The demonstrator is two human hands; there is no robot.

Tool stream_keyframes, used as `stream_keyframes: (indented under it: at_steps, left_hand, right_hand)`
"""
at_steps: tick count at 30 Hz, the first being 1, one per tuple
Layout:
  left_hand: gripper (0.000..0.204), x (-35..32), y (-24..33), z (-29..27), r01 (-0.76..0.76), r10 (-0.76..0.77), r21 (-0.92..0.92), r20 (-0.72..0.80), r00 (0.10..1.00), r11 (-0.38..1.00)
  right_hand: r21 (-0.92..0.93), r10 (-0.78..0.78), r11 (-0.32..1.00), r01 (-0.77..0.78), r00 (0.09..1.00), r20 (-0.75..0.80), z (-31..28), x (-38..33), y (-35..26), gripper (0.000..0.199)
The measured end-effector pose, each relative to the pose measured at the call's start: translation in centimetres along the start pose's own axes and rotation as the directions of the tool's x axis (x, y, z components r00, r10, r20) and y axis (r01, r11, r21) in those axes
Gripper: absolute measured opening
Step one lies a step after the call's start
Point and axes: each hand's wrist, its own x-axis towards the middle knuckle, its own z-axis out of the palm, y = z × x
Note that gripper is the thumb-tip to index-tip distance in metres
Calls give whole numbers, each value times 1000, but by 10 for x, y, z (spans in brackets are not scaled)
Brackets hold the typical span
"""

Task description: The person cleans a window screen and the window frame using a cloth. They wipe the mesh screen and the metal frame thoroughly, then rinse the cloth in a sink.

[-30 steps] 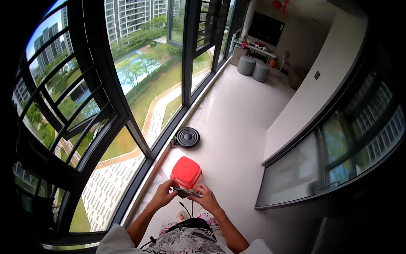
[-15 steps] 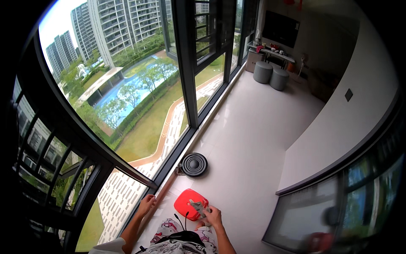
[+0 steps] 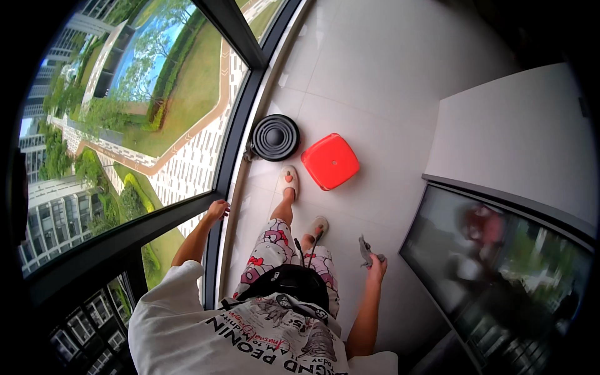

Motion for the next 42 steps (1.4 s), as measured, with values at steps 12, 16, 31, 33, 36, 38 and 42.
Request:
stream_keyframes:
  at_steps: [12, 16, 31, 33, 36, 38, 42]
  left_hand:
    - [25, 437, 145, 60, -60, 246, 518, -299, 922, 853]
    - [27, 488, 122, 80, 5, 281, 610, -373, 884, 792]
    - [21, 461, 60, 11, -29, 437, 998, 52, 898, -60]
    - [18, 442, 53, -16, -137, 555, 938, -67, 829, 319]
    - [12, 385, 80, -20, -303, 575, 882, 45, 817, 361]
    - [10, 336, 99, -13, -366, 553, 798, 50, 832, 479]
    - [15, 203, 121, -7, -364, 474, 622, -13, 881, 693]
  right_hand:
    - [-408, 186, 878, -248, 965, -187, 75, 171, 16, 38]
    - [-394, 310, 870, -297, 950, -32, 157, 320, 58, 59]
    - [-150, 504, 863, -482, 815, 287, 388, 449, 70, 19]
    - [-79, 378, 923, -376, 851, 366, 427, 472, 59, 19]
    - [-18, 213, 976, -215, 946, 244, 478, 513, -2, 13]
    - [49, 52, 996, -73, 940, 336, 507, 539, -67, 20]
    - [-75, -353, 914, 399, 872, 339, 544, 491, -180, 37]
